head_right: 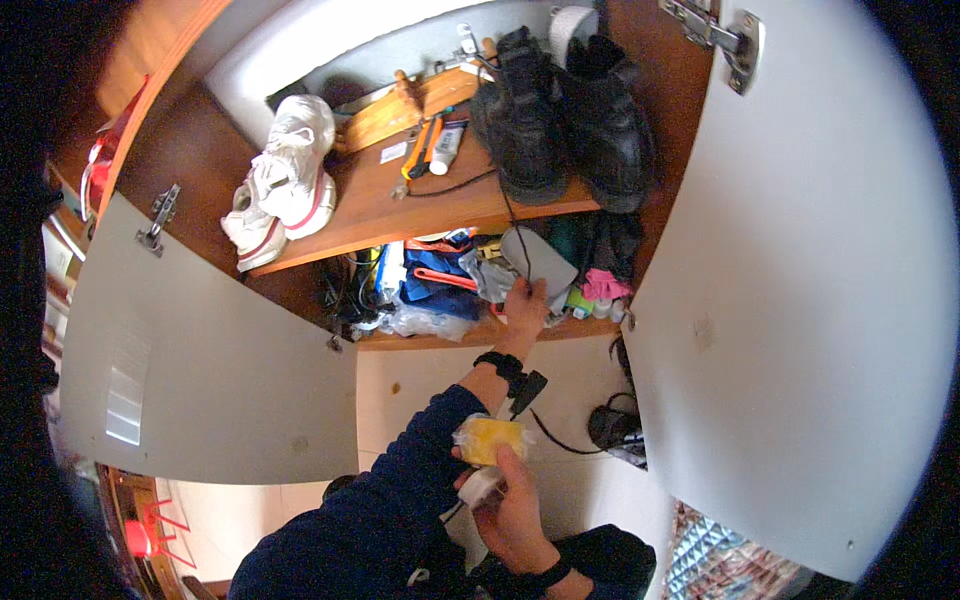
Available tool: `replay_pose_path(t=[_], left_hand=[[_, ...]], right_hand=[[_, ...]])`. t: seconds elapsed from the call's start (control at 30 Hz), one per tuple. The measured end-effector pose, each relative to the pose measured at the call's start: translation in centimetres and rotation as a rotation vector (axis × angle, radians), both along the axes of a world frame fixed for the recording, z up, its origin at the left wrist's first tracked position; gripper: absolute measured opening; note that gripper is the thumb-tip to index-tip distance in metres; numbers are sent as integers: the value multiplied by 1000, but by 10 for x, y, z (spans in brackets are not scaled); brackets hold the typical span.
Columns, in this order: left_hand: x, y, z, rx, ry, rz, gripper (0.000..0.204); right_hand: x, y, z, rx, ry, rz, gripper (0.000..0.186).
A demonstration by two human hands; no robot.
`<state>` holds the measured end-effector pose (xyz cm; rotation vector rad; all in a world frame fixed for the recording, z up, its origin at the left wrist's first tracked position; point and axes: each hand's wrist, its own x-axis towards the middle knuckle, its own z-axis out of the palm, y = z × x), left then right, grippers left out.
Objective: The person retrieves a roll of tape and a power cord from a cabinet, then moves to a bedroom. They place the items on the bed, use a screwdriver to adjust the plug, and use scissors to cut the cord.
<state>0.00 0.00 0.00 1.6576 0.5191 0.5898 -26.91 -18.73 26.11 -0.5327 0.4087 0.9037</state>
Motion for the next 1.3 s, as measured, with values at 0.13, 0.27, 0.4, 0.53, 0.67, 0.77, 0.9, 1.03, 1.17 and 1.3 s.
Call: replay_pose_path(t=[0.13,0.27,0.4,0.53,0.67,0.77,0.9,1.03,1.17,1.3], left_hand=[[-5,-15,103,272,51,80,25],[25,19,148,759,75,95,21],[40,39,146,803,-77,22,17],[-2,33,110,632,-215,227,16],[-67,47,51,267,153,-38,17],[-85,57,34,470,249,-345,23],[-70,62,42,742,297,-605,40],[-37,98,70,902,413,-501,47],[-19,128,98,949,329,-700,46],[-20,127,106,1007,360,-702,44]], right_hand=[[-3,-12,5,-45,33,1,52],[-3,-9,3,-61,68,-26,50],[-3,-7,6,-86,91,-67,49],[5,-8,7,-46,-35,-19,48],[-6,-9,6,-13,-64,-14,49],[-7,-5,13,21,-12,42,50],[-7,-2,16,59,94,19,40],[-3,-8,15,111,73,4,42],[0,-12,17,77,84,-8,43],[3,-13,19,72,68,-20,44]])
